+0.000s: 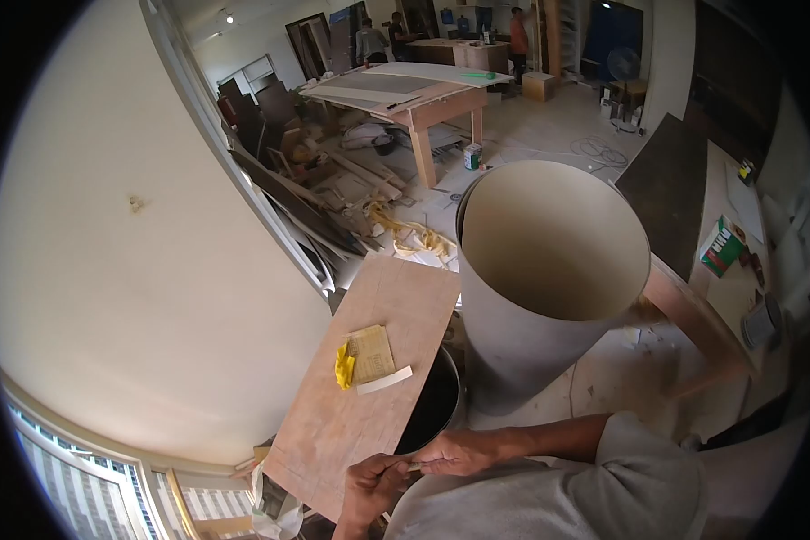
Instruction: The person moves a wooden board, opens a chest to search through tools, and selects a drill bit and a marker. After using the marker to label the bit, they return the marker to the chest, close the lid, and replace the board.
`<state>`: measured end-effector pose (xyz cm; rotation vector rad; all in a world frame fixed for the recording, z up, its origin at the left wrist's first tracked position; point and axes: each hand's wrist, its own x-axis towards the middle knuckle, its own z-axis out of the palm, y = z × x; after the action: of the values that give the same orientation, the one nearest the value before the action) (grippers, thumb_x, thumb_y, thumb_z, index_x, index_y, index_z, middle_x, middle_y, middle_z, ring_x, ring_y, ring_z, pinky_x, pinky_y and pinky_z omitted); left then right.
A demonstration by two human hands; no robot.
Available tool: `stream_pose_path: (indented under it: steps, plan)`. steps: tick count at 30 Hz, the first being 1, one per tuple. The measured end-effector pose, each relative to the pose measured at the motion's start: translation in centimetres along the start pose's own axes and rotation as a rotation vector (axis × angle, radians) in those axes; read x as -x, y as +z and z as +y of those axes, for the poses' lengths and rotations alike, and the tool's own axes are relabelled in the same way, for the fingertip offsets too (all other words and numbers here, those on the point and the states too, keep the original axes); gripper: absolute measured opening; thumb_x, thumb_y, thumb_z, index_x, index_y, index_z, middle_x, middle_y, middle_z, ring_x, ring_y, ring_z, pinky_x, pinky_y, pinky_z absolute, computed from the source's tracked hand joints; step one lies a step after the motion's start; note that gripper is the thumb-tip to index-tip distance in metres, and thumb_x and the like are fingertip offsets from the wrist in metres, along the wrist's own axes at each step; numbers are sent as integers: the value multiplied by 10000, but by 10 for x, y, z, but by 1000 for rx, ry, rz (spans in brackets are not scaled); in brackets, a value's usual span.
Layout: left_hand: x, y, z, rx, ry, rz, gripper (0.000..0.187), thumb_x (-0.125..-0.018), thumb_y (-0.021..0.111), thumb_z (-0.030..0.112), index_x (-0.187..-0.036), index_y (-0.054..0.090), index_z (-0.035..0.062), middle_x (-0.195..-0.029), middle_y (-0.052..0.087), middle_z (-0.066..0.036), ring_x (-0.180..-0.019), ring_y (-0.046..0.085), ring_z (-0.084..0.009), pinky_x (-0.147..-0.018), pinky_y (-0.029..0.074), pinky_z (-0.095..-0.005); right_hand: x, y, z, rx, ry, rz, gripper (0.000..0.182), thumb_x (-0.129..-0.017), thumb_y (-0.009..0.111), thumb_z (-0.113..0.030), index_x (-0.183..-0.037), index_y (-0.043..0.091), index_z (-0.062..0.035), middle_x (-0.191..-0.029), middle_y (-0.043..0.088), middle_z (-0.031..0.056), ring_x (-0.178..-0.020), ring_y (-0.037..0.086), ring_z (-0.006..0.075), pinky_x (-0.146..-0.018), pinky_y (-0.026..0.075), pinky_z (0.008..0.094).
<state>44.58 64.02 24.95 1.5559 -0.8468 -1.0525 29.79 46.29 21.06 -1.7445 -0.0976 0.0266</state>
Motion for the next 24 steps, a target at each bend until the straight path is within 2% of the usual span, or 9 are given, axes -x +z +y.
stream_pose_path:
  steps: [5,8,11,14,15,16,19,20,24]
  plan:
    - [2,-5,8,227,-3,-7,304,-956,681,222,-1070,697,-60,-884,714,-117,-729,670,-165,-691,563,-293,11,-14,-19,-33,18,-97,504,-973,550,-107,-1466,450,-82,-768,645,183,-635,597,217,-651,488,363]
    - [-2,-8,-10,405,-8,53,421,-966,655,337,-1079,684,-68,-926,712,-133,-766,682,-193,-727,564,-321,14,-18,-34,68,21,-223,522,-958,563,-97,-1466,446,-88,-853,682,197,-694,651,229,-697,504,352]
    - [4,2,-17,583,-179,5,521,-973,612,436,-1087,675,-69,-969,709,-144,-822,688,-212,-774,560,-340,12,-3,-26,-8,-230,-115,469,-949,578,-108,-1415,521,-96,-949,705,200,-760,686,236,-744,508,330]
    - [7,14,-13,514,-139,-13,539,-973,602,458,-1085,673,-65,-1015,702,-148,-905,677,-217,-850,539,-342,10,-4,-39,53,21,-240,397,-946,590,-120,-1343,600,-103,-1023,713,191,-802,695,229,-777,509,318]
    - [7,16,-11,523,-127,-12,541,-973,600,459,-1091,671,-64,-1024,701,-147,-924,673,-219,-866,534,-342,11,-1,-41,40,-1,-227,372,-947,596,-127,-1318,620,-103,-1024,717,181,-814,700,229,-780,513,321]
    - [10,18,-7,496,-111,-16,474,-997,594,378,-1139,650,-71,-1088,688,-152,-992,651,-221,-923,507,-339,11,2,-44,30,-21,-214,349,-947,602,-135,-1293,641,-103,-1024,722,171,-827,705,229,-782,518,325]
    - [29,35,10,407,-45,-8,492,-1019,527,402,-1042,668,-68,-1031,694,-187,-932,669,-284,-822,518,-367,11,12,-38,17,-73,-226,294,-949,622,-160,-1229,683,-97,-1029,733,139,-871,716,230,-794,532,335]
    - [34,25,-2,255,12,-142,621,-1054,398,466,-1225,624,-86,-1245,630,-212,-1137,605,-277,-958,470,-355,11,16,-35,13,-91,-238,279,-949,628,-169,-1210,694,-94,-1031,736,128,-886,719,230,-799,537,338]
    - [44,29,0,240,126,-40,599,-1053,416,450,-1211,620,-90,-1275,606,-226,-1160,597,-299,-1016,449,-397,6,26,-27,-9,-129,-229,249,-944,651,-195,-1166,719,-106,-1031,739,112,-918,722,230,-802,544,333]
